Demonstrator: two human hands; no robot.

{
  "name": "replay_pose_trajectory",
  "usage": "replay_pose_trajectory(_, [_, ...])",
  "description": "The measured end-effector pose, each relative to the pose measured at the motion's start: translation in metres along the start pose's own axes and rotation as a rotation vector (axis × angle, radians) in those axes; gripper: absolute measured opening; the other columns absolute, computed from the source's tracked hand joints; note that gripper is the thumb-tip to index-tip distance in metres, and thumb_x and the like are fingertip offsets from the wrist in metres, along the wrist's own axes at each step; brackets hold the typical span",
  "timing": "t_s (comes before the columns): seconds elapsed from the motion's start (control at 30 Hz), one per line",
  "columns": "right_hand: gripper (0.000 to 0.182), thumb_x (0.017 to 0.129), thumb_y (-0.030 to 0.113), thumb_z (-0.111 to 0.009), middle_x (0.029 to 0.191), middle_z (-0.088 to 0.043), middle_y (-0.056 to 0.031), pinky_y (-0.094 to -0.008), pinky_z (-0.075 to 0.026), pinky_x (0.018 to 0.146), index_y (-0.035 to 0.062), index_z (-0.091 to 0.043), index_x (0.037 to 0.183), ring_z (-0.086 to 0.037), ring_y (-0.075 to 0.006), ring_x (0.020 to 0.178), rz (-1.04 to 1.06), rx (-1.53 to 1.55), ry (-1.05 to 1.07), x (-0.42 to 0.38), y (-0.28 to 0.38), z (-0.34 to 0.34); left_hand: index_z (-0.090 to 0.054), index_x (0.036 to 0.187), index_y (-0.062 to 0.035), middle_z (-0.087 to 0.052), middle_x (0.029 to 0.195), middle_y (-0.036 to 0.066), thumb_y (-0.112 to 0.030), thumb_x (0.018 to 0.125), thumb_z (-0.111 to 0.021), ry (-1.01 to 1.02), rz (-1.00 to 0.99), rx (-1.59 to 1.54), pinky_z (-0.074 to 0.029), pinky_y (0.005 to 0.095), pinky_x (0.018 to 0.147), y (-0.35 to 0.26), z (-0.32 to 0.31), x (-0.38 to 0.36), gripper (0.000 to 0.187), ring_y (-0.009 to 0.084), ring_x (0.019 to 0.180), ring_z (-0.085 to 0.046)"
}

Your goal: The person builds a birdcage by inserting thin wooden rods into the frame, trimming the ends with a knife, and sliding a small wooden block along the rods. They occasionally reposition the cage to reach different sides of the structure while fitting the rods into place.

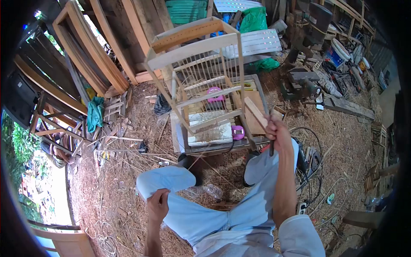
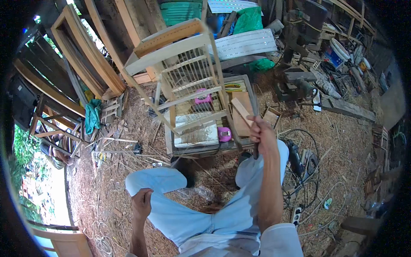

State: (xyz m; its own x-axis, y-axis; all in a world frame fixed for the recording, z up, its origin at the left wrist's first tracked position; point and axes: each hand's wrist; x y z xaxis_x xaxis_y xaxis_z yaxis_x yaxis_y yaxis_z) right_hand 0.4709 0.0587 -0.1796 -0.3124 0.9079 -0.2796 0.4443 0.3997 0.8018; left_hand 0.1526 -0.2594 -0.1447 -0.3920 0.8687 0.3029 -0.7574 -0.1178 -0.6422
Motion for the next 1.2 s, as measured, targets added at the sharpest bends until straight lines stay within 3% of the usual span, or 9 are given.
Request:
replay_pose_trajectory(0.1, [0.051, 0.1, 0.05, -0.039, 0.056, -0.033, 0.0074, -0.0206, -0.019, 0.04, 0.004, -0.06, 0.106, -0.026, -0.0043, 0.045, -0.099, 0.119, 0.114, -0.013, -0.006, -0.009, -0.062, 0.091, -0.0026, -0.064, 0.067, 0.014, -0.005, 0.09, -0.06, 0.057, 0.094, 0.034, -0.047, 0.0322, 0.052, -0.021, 0.0, 0.012, 0.004, 0.0258, 0.055, -0.063])
replay_pose_trajectory(0.23, [0.042, 0.102, 0.038, -0.041, 0.059, -0.034, 0.0066, -0.022, -0.021, 0.043, 0.0035, -0.057, 0.12, -0.027, -0.0046, 0.047, -0.295, -0.215, 0.715, -0.055, -0.019, -0.071, -0.06, 0.092, -0.0027, -0.063, 0.07, 0.016, -0.009, 0.092, -0.058, 0.194, 0.138, -0.064, -0.046, 0.0359, 0.053, -0.042, -0.034, 0.031, 0.007, 0.0282, 0.06, -0.065])
replay_pose_trajectory(0.3, [0.036, 0.102, 0.032, -0.045, 0.063, -0.038, 0.0055, -0.0219, -0.024, 0.044, 0.0035, -0.057, 0.121, -0.03, -0.0046, 0.05, -0.252, -0.092, 0.787, -0.066, -0.061, -0.091, -0.059, 0.093, -0.0025, -0.064, 0.072, 0.016, -0.008, 0.092, -0.057, 0.217, 0.1, -0.119, -0.047, 0.0364, 0.054, -0.047, -0.055, 0.04, 0.006, 0.0289, 0.063, -0.066])
replay_pose_trajectory(0.6, [0.024, 0.099, 0.02, -0.05, 0.063, -0.044, 0.0035, -0.0209, -0.025, 0.043, -0.0008, -0.062, 0.101, -0.033, -0.0042, 0.049, -0.24, -0.161, 0.635, -0.041, -0.057, -0.077, -0.062, 0.096, -0.0015, -0.064, 0.073, 0.013, -0.005, 0.091, -0.057, 0.289, 0.011, -0.226, -0.046, 0.0317, 0.056, -0.054, -0.049, 0.044, 0.007, 0.0233, 0.059, -0.061])
replay_pose_trajectory(0.87, [0.027, 0.099, 0.028, -0.046, 0.06, -0.04, 0.0074, -0.0201, -0.023, 0.041, 0.0037, -0.057, 0.104, -0.033, -0.0035, 0.048, 0.136, 0.199, 0.005, 0.002, -0.003, 0.012, -0.063, 0.092, -0.001, -0.061, 0.067, 0.008, -0.005, 0.092, -0.057, 0.363, 0.222, -0.159, -0.041, 0.0264, 0.052, 0.005, 0.017, 0.017, 0.007, 0.012, 0.054, -0.05])
replay_pose_trajectory(1.0, [0.03, 0.1, 0.024, -0.047, 0.062, -0.037, 0.0066, -0.0225, -0.028, 0.042, 0.004, -0.053, 0.121, -0.035, -0.0052, 0.049, -0.171, -0.289, 0.443, -0.04, -0.017, -0.043, -0.06, 0.094, -0.0024, -0.061, 0.067, 0.008, -0.006, 0.094, -0.055, 0.275, 0.213, -0.144, -0.042, 0.0287, 0.053, -0.029, -0.005, 0.032, 0.007, 0.0152, 0.055, -0.055])
replay_pose_trajectory(1.03, [0.032, 0.101, 0.022, -0.047, 0.062, -0.037, 0.0063, -0.0233, -0.029, 0.043, 0.0046, -0.051, 0.127, -0.035, -0.0058, 0.05, -0.271, -0.492, 0.556, -0.052, -0.031, -0.066, -0.059, 0.097, -0.0054, -0.063, 0.071, 0.012, -0.008, 0.094, -0.054, 0.28, 0.103, -0.152, -0.046, 0.0355, 0.054, -0.029, -0.021, 0.036, 0.007, 0.0267, 0.058, -0.061])
replay_pose_trajectory(1.07, [0.033, 0.101, 0.021, -0.045, 0.063, -0.041, 0.0053, -0.0231, -0.029, 0.044, 0.0053, -0.051, 0.13, -0.037, -0.0059, 0.051, -0.281, -0.178, 0.796, -0.057, -0.056, -0.082, -0.059, 0.097, -0.0054, -0.063, 0.071, 0.012, -0.008, 0.094, -0.054, 0.278, 0.094, -0.16, -0.046, 0.0355, 0.054, -0.034, -0.035, 0.04, 0.007, 0.0267, 0.058, -0.061])
replay_pose_trajectory(1.2, [0.03, 0.102, 0.024, -0.045, 0.065, -0.042, 0.0052, -0.0211, -0.029, 0.045, 0.0025, -0.059, 0.118, -0.038, -0.0047, 0.054, -0.274, -0.157, 0.817, -0.06, -0.09, -0.104, -0.06, 0.098, -0.0016, -0.065, 0.082, 0.019, -0.006, 0.092, -0.054, 0.256, 0.018, -0.024, -0.049, 0.0398, 0.062, -0.062, -0.061, 0.054, 0.009, 0.038, 0.075, -0.065])
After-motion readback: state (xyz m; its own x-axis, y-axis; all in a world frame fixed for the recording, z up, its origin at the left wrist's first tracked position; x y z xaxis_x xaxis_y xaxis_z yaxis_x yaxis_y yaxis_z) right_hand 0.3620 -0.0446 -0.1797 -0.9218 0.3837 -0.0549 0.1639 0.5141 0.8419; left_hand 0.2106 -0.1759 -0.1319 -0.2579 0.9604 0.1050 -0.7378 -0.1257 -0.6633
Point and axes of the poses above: each hand's wrist, its own x-axis towards the middle knuckle, its own z-axis out of the back of the hand, y = z × x
